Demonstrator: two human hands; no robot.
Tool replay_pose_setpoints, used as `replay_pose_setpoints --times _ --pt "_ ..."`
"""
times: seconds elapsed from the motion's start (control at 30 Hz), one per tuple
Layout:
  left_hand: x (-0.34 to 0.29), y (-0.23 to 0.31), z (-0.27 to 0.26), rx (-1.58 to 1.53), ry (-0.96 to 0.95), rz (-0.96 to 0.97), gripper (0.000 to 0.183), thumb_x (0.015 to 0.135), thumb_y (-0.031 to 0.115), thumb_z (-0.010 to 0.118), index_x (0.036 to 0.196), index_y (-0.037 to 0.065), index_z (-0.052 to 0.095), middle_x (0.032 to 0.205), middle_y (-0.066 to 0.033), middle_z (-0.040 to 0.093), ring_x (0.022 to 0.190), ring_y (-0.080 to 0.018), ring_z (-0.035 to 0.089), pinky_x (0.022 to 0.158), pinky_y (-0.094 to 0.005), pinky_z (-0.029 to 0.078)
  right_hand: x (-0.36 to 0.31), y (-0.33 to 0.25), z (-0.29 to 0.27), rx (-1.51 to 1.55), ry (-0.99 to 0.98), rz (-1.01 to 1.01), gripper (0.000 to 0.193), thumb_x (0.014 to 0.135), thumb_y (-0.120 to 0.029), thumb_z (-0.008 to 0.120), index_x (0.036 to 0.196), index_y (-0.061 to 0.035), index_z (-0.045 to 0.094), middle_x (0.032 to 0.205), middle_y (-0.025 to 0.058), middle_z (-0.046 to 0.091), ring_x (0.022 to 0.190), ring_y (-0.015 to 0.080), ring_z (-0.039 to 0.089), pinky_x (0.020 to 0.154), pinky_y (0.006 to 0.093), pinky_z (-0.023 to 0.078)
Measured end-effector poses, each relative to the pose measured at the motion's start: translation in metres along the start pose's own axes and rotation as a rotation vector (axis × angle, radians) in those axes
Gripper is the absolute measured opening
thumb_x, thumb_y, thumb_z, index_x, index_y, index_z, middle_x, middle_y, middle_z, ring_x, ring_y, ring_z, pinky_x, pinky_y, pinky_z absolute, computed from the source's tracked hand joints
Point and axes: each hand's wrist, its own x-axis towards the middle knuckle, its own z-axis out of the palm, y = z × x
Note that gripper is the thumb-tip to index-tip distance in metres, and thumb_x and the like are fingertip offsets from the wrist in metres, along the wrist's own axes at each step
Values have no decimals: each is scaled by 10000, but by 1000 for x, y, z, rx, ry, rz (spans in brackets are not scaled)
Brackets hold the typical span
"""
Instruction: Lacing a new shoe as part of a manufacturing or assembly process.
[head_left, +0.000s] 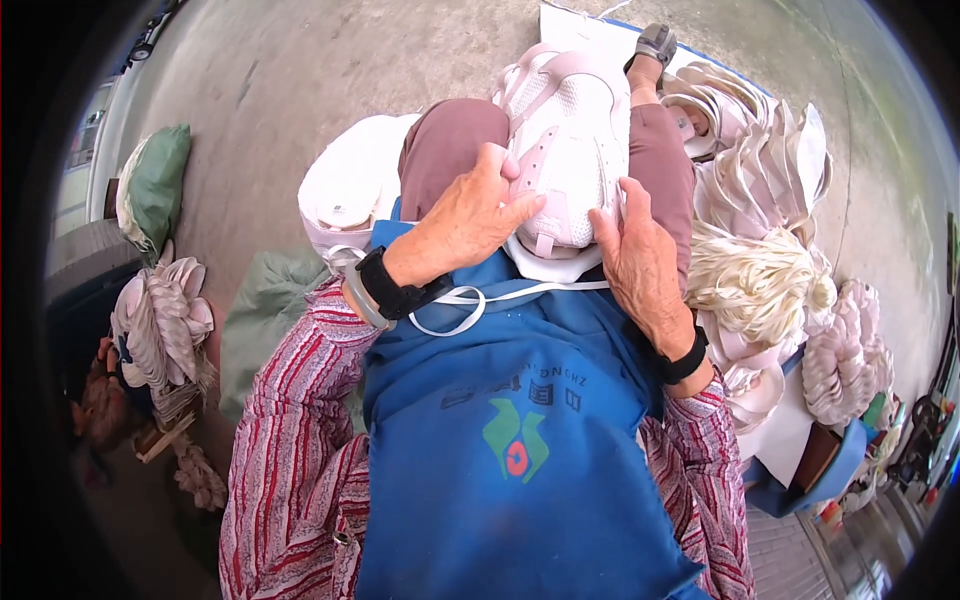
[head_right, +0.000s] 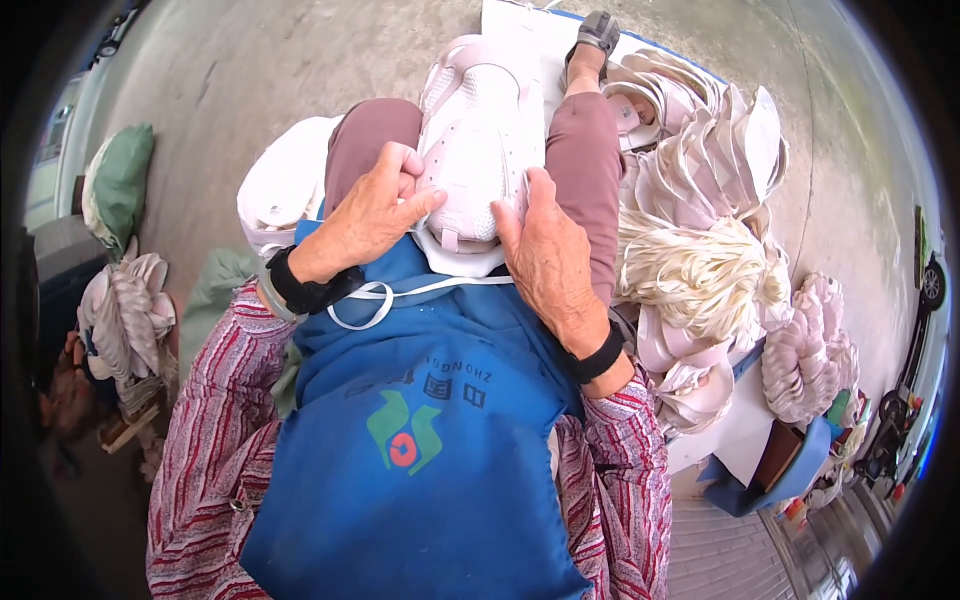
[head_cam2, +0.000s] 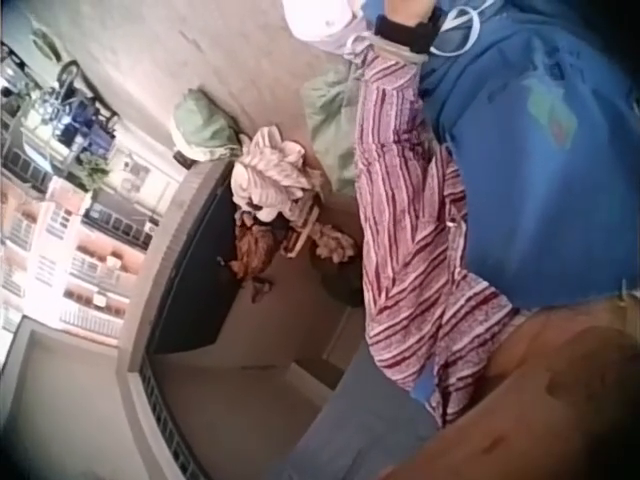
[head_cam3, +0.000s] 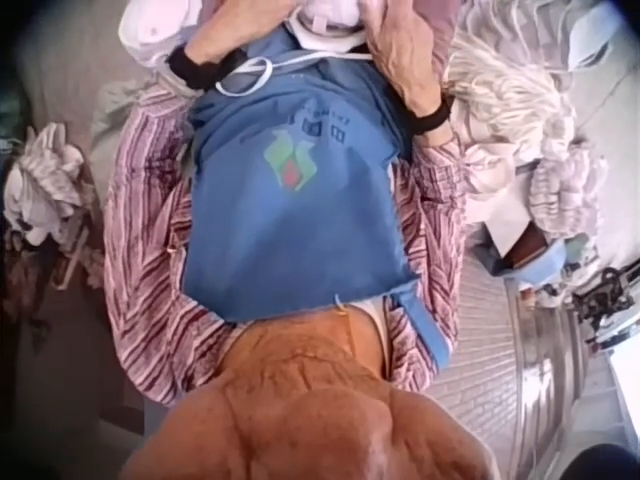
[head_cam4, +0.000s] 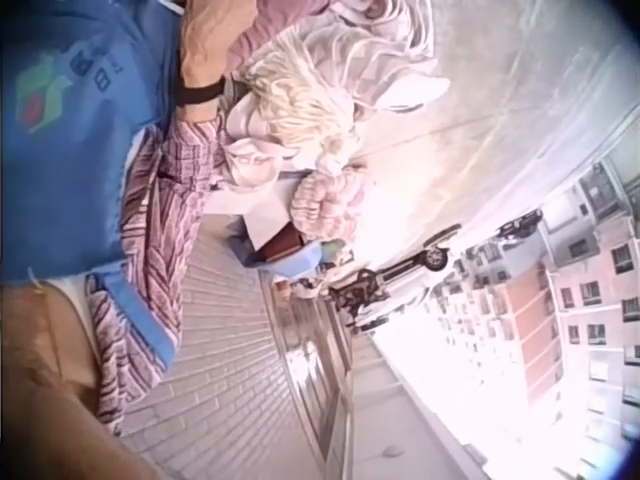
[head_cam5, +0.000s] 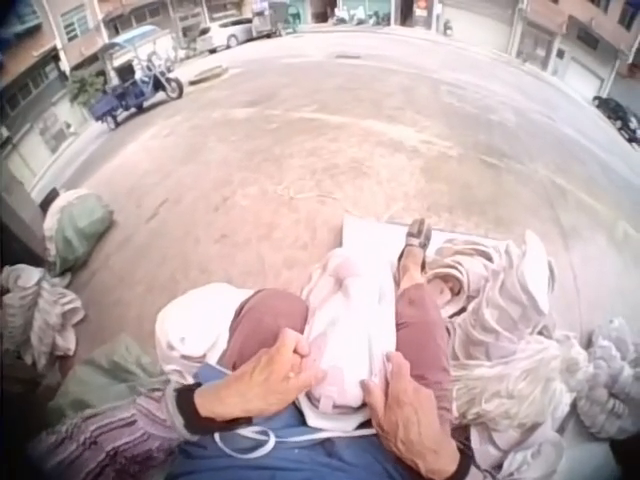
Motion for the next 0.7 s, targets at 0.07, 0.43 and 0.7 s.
replay_pose_setpoints --times 0.07,0.43,0.7 --pt "1 5 0 35 -17 2 453 845 296 656 1041 1 374 758 -208 551 719 -380 603 653 -434 478 -1 0 -2 -20 7 18 444 902 -257 570 1207 19 403 794 287 621 744 447 623 631 484 491" --pt "-15 32 13 620 -46 490 593 728 110 700 1279 112 481 864 -108 556 686 -268 613 601 -360 524 7 -1 -3 -216 58 -238 335 901 -150 530 1170 25 431 732 212 627 592 377 614 506 453 479" --pt "-3 25 34 734 34 767 392 798 48 550 1160 -99 513 785 -103 535 598 -222 605 514 -289 511 -1 4 14 -174 116 -242 337 907 -148 519 1182 24 430 706 181 623 557 345 612 480 430 474"
